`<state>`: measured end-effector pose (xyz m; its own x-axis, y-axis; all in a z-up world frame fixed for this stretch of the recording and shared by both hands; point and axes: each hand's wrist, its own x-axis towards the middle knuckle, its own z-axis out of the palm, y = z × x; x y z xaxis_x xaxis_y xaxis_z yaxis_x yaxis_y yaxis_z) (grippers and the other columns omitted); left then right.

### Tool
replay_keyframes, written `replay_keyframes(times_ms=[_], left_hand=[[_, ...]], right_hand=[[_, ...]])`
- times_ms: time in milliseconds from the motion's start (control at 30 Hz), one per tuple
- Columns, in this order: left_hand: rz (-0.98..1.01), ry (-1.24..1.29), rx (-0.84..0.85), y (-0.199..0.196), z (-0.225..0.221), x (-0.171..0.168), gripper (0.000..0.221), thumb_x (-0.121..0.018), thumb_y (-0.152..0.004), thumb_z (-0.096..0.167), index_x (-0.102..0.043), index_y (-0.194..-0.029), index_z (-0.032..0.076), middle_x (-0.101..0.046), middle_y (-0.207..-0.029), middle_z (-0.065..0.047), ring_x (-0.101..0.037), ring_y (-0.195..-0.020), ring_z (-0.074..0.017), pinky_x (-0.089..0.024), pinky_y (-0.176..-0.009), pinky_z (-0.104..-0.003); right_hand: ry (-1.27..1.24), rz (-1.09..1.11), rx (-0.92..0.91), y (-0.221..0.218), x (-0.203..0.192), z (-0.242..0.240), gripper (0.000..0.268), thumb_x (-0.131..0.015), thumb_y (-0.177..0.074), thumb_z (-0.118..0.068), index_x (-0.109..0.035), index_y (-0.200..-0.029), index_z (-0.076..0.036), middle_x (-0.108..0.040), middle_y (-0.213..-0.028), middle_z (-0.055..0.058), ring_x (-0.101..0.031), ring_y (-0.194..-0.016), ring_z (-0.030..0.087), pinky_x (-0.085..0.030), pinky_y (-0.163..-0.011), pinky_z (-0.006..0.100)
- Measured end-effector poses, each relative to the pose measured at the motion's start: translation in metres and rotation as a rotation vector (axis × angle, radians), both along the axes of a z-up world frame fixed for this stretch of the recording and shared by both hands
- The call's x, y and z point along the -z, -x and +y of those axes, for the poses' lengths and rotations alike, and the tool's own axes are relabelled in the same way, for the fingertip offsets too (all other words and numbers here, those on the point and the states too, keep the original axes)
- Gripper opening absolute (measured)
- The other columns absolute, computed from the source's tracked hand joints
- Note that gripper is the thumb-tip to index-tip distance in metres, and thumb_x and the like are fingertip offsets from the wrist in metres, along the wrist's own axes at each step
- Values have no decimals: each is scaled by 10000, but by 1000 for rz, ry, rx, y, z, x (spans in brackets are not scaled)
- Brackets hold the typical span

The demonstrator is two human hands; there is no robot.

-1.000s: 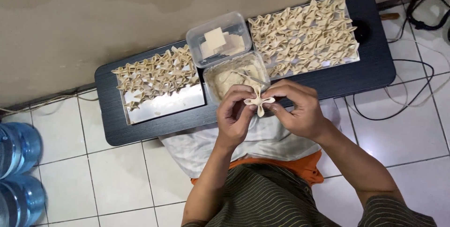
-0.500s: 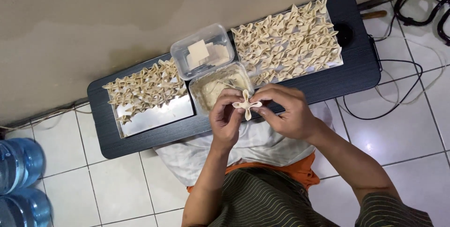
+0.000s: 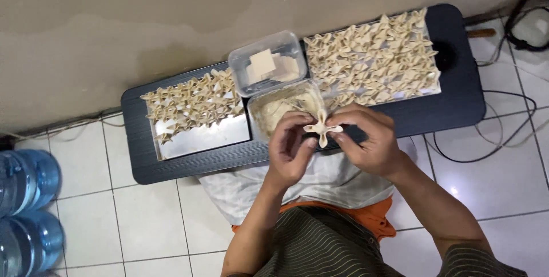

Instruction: Preparing wontons by placing filling on square wrappers and folding them into a specific shape before placing them on a tray.

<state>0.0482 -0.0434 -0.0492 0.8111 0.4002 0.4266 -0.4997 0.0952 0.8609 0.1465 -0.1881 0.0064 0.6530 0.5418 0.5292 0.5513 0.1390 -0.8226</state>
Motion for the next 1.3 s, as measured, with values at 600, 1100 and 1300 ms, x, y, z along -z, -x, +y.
replay_keyframes(times_ms=[600,1100,1300], left_hand=[[-86,-226,-367,14,37,-12,70,-691,-957,46,-691,-985,-18,-693,-963,-157,-702,-879,-335,-579,-808,-421],[207,6,-506,94,116,26,198,-584,-1042,71,-553,-1209,-30,-610,-1105,-176,-671,-1014,-282,-574,-918,-462],[566,-154,-694,163,151,55,89,-630,-993,55,-699,-1035,18,-706,-975,-123,-726,-942,-277,-570,-856,-401]], right_hand=[[-68,221,-139,9,20,41,180,-686,-895,39,-636,-1054,110,-711,-918,189,-700,-795,222,-593,-746,367],[296,132,-446,6,6,178,51,-715,-939,47,-725,-989,48,-703,-746,194,-731,-664,272,-603,-628,371],[362,-198,-583,28,52,296,72,-719,-932,-40,-727,-998,-12,-739,-829,198,-734,-781,412,-594,-699,474]])
